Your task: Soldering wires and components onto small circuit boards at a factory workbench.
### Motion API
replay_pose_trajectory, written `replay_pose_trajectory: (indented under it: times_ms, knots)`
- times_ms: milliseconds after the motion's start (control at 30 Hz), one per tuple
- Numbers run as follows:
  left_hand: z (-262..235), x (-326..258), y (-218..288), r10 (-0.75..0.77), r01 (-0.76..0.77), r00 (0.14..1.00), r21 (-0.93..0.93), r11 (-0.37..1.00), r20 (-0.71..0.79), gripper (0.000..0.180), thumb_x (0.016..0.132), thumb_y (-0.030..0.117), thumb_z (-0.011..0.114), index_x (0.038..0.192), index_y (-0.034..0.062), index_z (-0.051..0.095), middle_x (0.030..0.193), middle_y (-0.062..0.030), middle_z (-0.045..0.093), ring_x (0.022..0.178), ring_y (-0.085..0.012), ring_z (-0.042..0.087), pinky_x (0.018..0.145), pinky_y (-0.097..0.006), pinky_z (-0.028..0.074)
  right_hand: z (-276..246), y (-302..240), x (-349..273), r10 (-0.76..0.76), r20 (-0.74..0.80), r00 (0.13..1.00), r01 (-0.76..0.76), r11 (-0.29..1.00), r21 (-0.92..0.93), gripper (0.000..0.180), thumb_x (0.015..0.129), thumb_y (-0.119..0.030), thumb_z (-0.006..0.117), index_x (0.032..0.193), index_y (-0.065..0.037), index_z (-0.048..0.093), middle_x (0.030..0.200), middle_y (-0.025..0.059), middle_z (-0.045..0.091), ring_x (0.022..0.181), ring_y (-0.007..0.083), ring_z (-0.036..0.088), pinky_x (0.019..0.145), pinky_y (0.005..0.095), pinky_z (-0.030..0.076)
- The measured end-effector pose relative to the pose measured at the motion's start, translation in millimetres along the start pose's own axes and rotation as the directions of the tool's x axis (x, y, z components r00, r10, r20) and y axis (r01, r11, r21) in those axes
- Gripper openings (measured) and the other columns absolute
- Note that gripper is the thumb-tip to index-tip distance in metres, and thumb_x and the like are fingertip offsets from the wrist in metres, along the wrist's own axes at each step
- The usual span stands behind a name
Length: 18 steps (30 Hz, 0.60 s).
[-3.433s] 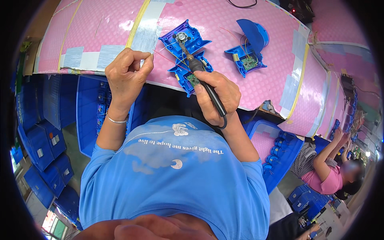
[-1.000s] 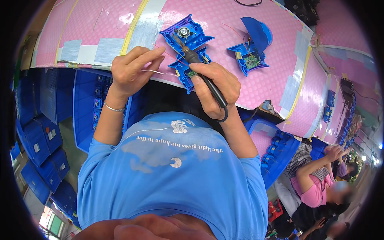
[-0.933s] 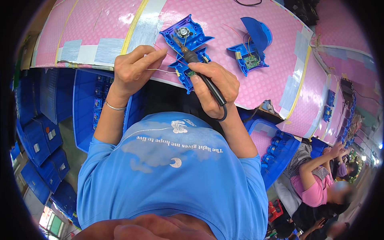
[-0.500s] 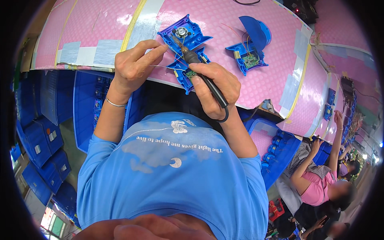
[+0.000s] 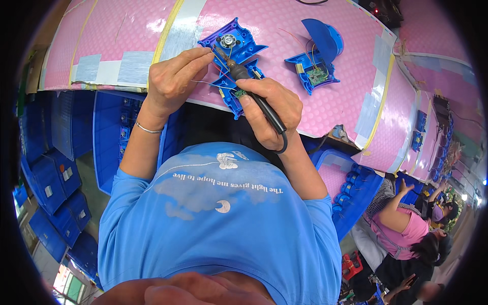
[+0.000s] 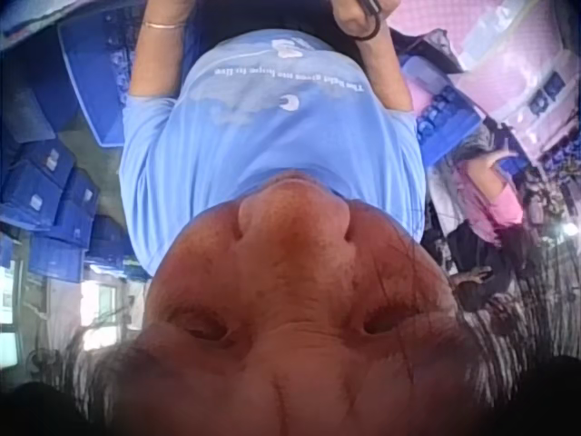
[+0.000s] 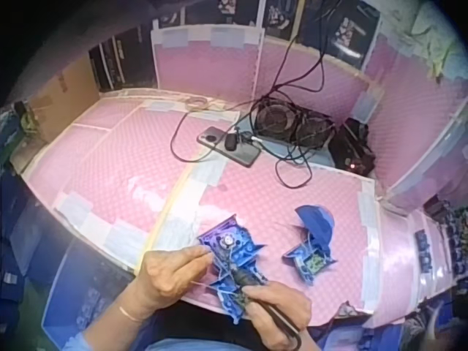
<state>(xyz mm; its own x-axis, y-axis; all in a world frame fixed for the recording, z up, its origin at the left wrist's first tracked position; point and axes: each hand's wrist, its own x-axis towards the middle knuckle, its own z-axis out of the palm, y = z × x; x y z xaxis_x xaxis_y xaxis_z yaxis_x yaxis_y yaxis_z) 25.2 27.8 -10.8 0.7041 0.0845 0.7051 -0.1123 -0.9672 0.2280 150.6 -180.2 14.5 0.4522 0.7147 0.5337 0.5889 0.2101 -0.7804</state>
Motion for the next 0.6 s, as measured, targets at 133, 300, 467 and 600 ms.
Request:
replay_pose_trajectory:
  times_ms: [133, 300, 467, 600]
  knots:
    - [-0.2, -2.1, 0.5, -0.013, 0.013, 1.000, 0.016, 1.000, 0.029, 0.026, 0.079, 0.004, 0.073, 0.105, 0.0052, 0.076, 0.104, -0.0093, 0.076, 0.087, -0.0231, 0.077, 0.069, -0.031, 0.062, 0.7, -2.1, 1.1, 0.024, -0.045, 0.999, -0.023, 1.000, 0.015, 0.025, 0.080, 0.002, 0.070, 0.104, 0.006, 0.072, 0.083, 0.0171, 0.073, 0.067, 0.0226, 0.070, 0.061, 0.0306, 0.053]
    - [-1.4, -3.5, 0.8, -0.014, 0.014, 1.000, 0.012, 1.000, 0.021, 0.026, 0.079, 0.003, 0.073, 0.105, 0.0051, 0.076, 0.104, -0.0096, 0.076, 0.086, -0.0231, 0.077, 0.069, -0.031, 0.062, 1.1, -1.6, 0.9, 0.016, -0.056, 0.998, -0.014, 0.999, 0.031, 0.025, 0.080, 0.002, 0.070, 0.104, 0.006, 0.073, 0.082, 0.0168, 0.073, 0.067, 0.0223, 0.069, 0.061, 0.0308, 0.052]
    - [-1.5, -3.6, 0.7, -0.015, 0.015, 1.000, 0.005, 1.000, 0.015, 0.026, 0.079, 0.003, 0.073, 0.104, 0.0051, 0.076, 0.105, -0.0094, 0.076, 0.086, -0.0229, 0.077, 0.069, -0.031, 0.062, 2.3, -0.9, 0.2, 0.042, -0.045, 0.998, -0.041, 0.999, 0.017, 0.024, 0.080, 0.001, 0.070, 0.104, 0.005, 0.073, 0.082, 0.0168, 0.073, 0.067, 0.0224, 0.069, 0.061, 0.0309, 0.052]
    - [-1.6, -4.6, 0.2, -0.010, 0.010, 1.000, 0.016, 1.000, 0.016, 0.026, 0.079, 0.004, 0.073, 0.104, 0.0053, 0.076, 0.106, -0.0091, 0.076, 0.086, -0.0230, 0.077, 0.069, -0.031, 0.062, 1.3, -0.6, 0.0, 0.036, -0.042, 0.998, -0.035, 0.999, 0.014, 0.024, 0.080, 0.002, 0.070, 0.104, 0.005, 0.073, 0.083, 0.0171, 0.073, 0.067, 0.0226, 0.070, 0.061, 0.0309, 0.052]
